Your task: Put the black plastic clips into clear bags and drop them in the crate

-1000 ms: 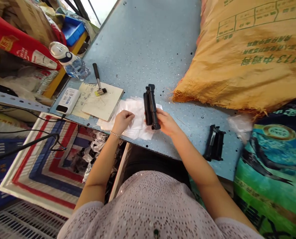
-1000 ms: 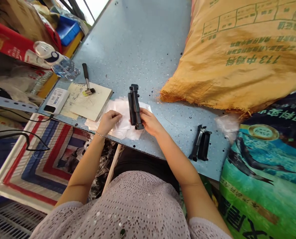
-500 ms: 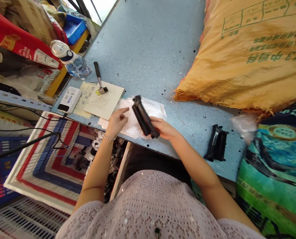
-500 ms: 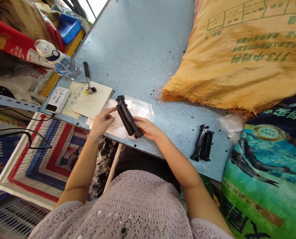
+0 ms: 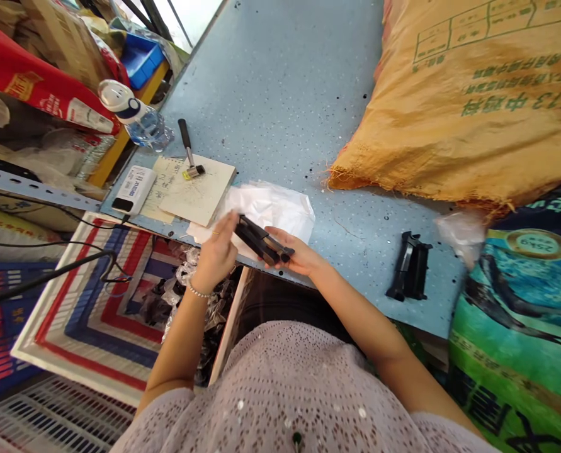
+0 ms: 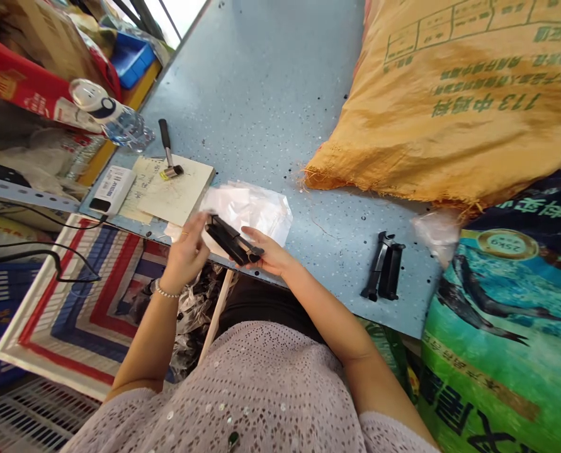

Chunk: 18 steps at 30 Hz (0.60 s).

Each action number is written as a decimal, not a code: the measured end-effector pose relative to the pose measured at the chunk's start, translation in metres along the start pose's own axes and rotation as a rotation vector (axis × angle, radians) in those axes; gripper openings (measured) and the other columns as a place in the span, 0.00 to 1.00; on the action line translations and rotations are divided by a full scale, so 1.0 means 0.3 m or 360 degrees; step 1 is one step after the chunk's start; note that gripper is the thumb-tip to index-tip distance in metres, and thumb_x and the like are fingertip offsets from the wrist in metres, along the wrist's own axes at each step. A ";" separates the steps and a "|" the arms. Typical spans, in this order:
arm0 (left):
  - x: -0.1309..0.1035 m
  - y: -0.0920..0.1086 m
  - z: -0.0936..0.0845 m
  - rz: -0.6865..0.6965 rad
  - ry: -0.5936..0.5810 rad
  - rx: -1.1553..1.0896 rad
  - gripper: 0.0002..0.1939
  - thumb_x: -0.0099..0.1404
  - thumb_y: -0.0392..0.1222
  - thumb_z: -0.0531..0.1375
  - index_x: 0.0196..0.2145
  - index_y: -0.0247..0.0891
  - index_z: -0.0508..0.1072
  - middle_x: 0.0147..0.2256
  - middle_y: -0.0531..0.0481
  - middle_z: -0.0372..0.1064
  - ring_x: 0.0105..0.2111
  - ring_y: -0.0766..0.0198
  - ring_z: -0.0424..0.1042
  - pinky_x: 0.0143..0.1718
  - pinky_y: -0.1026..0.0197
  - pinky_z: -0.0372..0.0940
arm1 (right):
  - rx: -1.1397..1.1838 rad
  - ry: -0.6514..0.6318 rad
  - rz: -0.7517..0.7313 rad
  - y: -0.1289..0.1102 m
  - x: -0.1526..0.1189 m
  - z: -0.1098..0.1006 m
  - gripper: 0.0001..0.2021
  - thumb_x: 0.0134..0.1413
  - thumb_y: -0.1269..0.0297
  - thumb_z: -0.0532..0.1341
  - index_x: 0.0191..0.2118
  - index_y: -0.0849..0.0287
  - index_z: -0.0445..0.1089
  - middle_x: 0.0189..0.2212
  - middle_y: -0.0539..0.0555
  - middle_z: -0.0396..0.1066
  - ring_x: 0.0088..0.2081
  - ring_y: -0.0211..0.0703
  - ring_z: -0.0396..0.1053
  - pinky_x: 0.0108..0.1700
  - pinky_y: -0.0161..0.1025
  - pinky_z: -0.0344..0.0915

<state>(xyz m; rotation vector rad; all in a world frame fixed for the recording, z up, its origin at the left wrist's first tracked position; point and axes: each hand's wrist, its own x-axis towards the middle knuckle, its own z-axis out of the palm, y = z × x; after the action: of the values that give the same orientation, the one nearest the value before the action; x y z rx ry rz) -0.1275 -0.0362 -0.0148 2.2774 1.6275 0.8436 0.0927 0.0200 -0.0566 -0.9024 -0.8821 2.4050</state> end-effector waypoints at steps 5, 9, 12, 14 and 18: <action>-0.023 0.140 0.056 0.0352 -0.0339 -0.0195 0.40 0.69 0.28 0.52 0.75 0.43 0.48 0.67 0.36 0.61 0.66 0.50 0.66 0.64 0.46 0.69 | -0.0548 0.0536 -0.0432 0.022 -0.022 0.073 0.25 0.58 0.64 0.62 0.61 0.51 0.64 0.50 0.54 0.76 0.53 0.49 0.74 0.55 0.48 0.73; -0.133 0.187 -0.140 0.0134 -0.0330 -0.0173 0.29 0.70 0.40 0.61 0.67 0.51 0.66 0.55 0.43 0.75 0.54 0.52 0.77 0.59 0.50 0.73 | -0.0895 -0.0123 -0.0433 -0.012 -0.163 0.125 0.20 0.66 0.63 0.57 0.62 0.51 0.69 0.54 0.54 0.77 0.55 0.47 0.74 0.60 0.51 0.70; -0.284 0.061 -0.322 -0.0212 -0.0712 -0.0156 0.23 0.69 0.47 0.61 0.60 0.59 0.73 0.56 0.49 0.76 0.53 0.51 0.78 0.56 0.53 0.74 | -0.1027 -0.0316 -0.0366 -0.084 -0.316 0.088 0.21 0.71 0.58 0.55 0.65 0.50 0.68 0.54 0.54 0.78 0.50 0.45 0.78 0.55 0.49 0.73; -0.363 -0.103 -0.348 -0.0558 -0.1056 -0.0046 0.20 0.65 0.53 0.62 0.53 0.54 0.79 0.52 0.48 0.79 0.51 0.47 0.79 0.55 0.50 0.74 | -0.1366 0.0150 -0.0415 -0.141 -0.426 0.017 0.19 0.71 0.57 0.55 0.63 0.50 0.70 0.54 0.56 0.78 0.51 0.48 0.77 0.57 0.51 0.71; -0.413 -0.387 -0.159 -0.1322 -0.1597 0.0424 0.12 0.56 0.43 0.61 0.35 0.36 0.80 0.38 0.35 0.81 0.45 0.38 0.80 0.49 0.45 0.72 | -0.2218 0.1542 -0.0072 -0.205 -0.646 -0.185 0.19 0.69 0.60 0.56 0.60 0.60 0.71 0.55 0.67 0.74 0.52 0.60 0.76 0.54 0.56 0.70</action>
<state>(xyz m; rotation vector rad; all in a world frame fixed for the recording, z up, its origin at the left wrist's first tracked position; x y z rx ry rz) -0.2744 -0.1149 -0.0726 1.4016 1.8550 -0.6324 0.2768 -0.0242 0.0361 -2.1048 -1.9563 0.6914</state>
